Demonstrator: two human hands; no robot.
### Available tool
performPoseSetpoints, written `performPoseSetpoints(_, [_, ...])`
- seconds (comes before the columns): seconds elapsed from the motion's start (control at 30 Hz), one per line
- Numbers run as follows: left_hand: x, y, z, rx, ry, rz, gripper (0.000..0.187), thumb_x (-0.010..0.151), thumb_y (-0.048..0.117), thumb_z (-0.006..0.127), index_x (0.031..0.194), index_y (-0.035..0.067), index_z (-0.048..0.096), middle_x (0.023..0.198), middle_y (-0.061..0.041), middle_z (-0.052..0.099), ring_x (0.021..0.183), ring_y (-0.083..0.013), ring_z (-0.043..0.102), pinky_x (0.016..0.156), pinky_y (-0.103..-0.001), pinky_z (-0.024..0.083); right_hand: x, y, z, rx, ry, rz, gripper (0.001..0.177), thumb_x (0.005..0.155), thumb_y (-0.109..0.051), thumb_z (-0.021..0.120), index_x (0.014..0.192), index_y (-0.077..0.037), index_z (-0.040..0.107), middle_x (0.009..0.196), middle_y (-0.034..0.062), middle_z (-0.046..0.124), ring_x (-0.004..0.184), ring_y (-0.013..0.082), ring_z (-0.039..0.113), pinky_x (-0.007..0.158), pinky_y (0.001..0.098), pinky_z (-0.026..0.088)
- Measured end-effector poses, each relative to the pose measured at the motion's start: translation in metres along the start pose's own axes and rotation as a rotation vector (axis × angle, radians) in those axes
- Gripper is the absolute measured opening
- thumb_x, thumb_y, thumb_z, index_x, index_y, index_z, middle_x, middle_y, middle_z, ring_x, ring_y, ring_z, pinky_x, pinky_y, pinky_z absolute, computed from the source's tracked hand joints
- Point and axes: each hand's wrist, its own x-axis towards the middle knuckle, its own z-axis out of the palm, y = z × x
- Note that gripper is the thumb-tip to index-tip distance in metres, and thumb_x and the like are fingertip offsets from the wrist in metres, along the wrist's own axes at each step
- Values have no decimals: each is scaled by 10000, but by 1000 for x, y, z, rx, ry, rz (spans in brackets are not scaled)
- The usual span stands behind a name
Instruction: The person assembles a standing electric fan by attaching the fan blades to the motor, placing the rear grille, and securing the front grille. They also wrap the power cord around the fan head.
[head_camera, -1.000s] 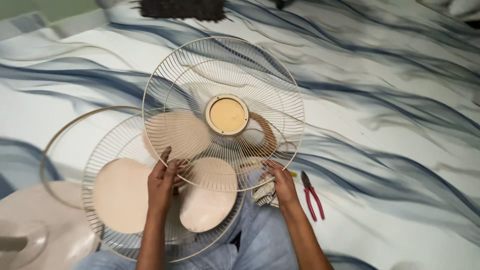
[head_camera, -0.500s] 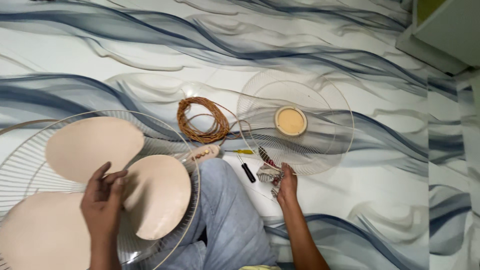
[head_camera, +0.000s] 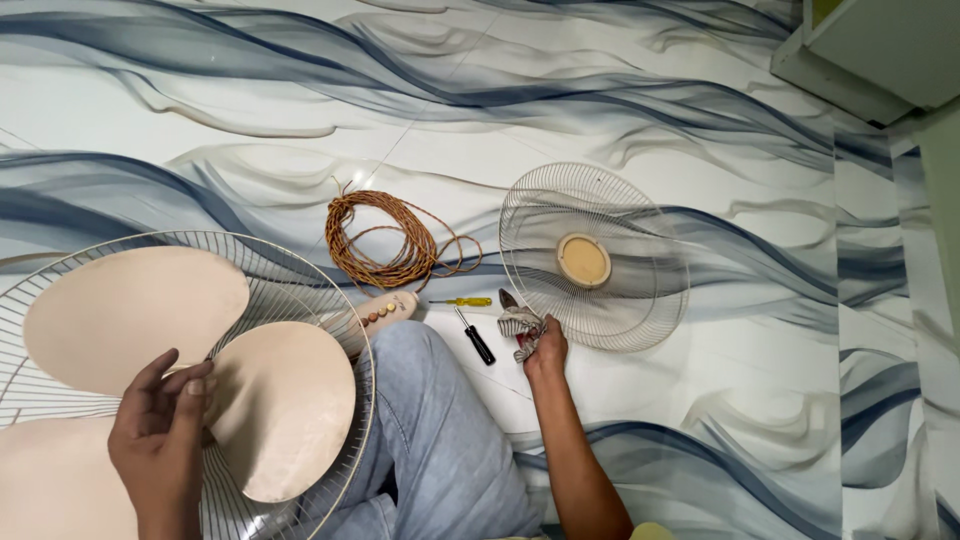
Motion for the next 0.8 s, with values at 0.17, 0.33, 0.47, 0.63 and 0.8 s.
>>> performPoseSetpoints(0.17, [1,-7,-3,-25,-3,-4,456,1035,86,616,1466,-44,538,1222,-138,710,1024,-140,671,708,-223,480,-3,6,4,-58,66,-42,165,977,-226,593,935,-69,617,770,45,633,584,160,590,520,322,511])
performPoseSetpoints(0.33, [7,-24,-4,-71,-36,81,421,1038,85,622,1430,-49,551,1207,-138,715,1066,-139,675,867,-247,517,-38,-7,23,-9,-234,248,338,924,-431,605,1001,-105,645,743,39,649,498,137,544,402,282,446])
performPoseSetpoints(0.47, [10,-41,-1,-111,-11,74,377,1018,106,614,1377,-7,586,1159,-104,721,1002,-147,690,858,-279,580,-127,-5,79,-286,-420,157,230,962,-295,754,1108,-141,663,821,18,675,559,100,543,436,226,398])
performPoseSetpoints(0.63, [13,-39,13,-149,30,101,320,1016,181,621,1305,46,649,1065,-76,760,945,-155,749,805,-293,615,-271,51,169,-932,-1140,-710,281,905,-170,791,1145,-63,692,890,60,651,830,188,646,743,328,544])
performPoseSetpoints(0.8, [10,-12,-6,-364,70,149,310,1025,127,627,1316,21,647,1090,-82,760,918,-108,678,825,-251,570,-379,109,178,-1265,-1418,-1180,313,885,-196,760,1184,-113,719,1018,92,693,844,257,689,740,359,553])
